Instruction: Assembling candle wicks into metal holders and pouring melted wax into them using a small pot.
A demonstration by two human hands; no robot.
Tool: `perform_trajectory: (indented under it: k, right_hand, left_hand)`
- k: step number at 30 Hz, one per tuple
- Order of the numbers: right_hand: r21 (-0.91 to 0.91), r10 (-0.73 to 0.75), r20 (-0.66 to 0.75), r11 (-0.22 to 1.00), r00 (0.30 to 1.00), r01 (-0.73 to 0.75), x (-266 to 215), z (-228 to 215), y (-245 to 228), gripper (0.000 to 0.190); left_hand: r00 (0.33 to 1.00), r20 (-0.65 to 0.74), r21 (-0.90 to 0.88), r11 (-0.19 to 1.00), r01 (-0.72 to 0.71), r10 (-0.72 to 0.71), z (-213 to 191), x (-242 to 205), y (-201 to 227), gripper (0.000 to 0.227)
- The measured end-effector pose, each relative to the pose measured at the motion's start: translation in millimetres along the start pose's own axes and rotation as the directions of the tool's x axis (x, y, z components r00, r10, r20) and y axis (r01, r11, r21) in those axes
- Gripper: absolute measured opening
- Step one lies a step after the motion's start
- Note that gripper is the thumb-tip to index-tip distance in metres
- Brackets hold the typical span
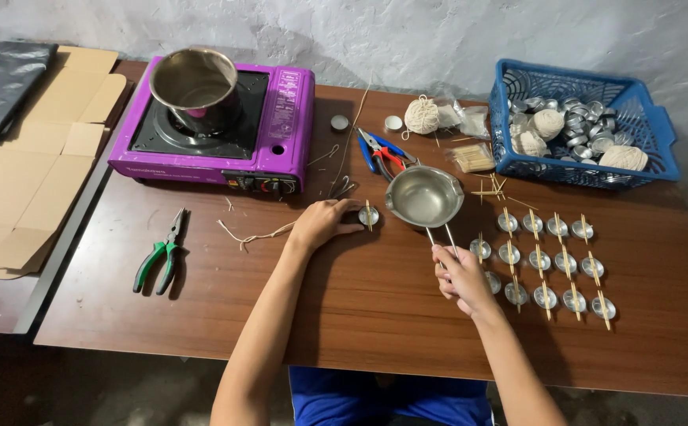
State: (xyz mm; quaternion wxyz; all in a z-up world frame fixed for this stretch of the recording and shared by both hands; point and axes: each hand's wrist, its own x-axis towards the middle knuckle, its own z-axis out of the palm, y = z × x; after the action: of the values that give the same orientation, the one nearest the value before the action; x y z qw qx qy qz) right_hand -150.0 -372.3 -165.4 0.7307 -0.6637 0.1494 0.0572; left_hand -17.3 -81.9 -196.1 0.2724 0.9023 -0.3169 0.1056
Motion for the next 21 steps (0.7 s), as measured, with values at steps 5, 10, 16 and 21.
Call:
perform_trajectory:
  k: [5, 10, 16, 21]
  right_hand:
    - [0.026, 0.006, 0.002, 1.000, 1.000, -0.006, -3, 2, -7, 0.022]
    - [0.053, 0.012, 0.003, 0.999, 1.000, -0.013, 1, -1, -4, 0.021]
    - [0.076, 0.010, -0.007, 0.997, 1.000, -0.009, 6, 3, -5, 0.022]
    - [0.088, 0.011, -0.014, 0.996, 1.000, -0.010, 13, 7, -2, 0.023]
  left_hand:
    - [1.000, -0.004, 0.001, 1.000, 0.003, -0.003, 7, 1, -5, 0.056]
    - [1.000, -0.028, -0.054, 0.999, 0.007, -0.008, 7, 1, -3, 0.056]
    - [0.999, -0.045, 0.015, 1.000, 0.002, -0.001, 9, 1, -3, 0.058]
    - [0.998, -0.054, -0.047, 0.999, 0.017, -0.019, -3, 1, 8, 0.054]
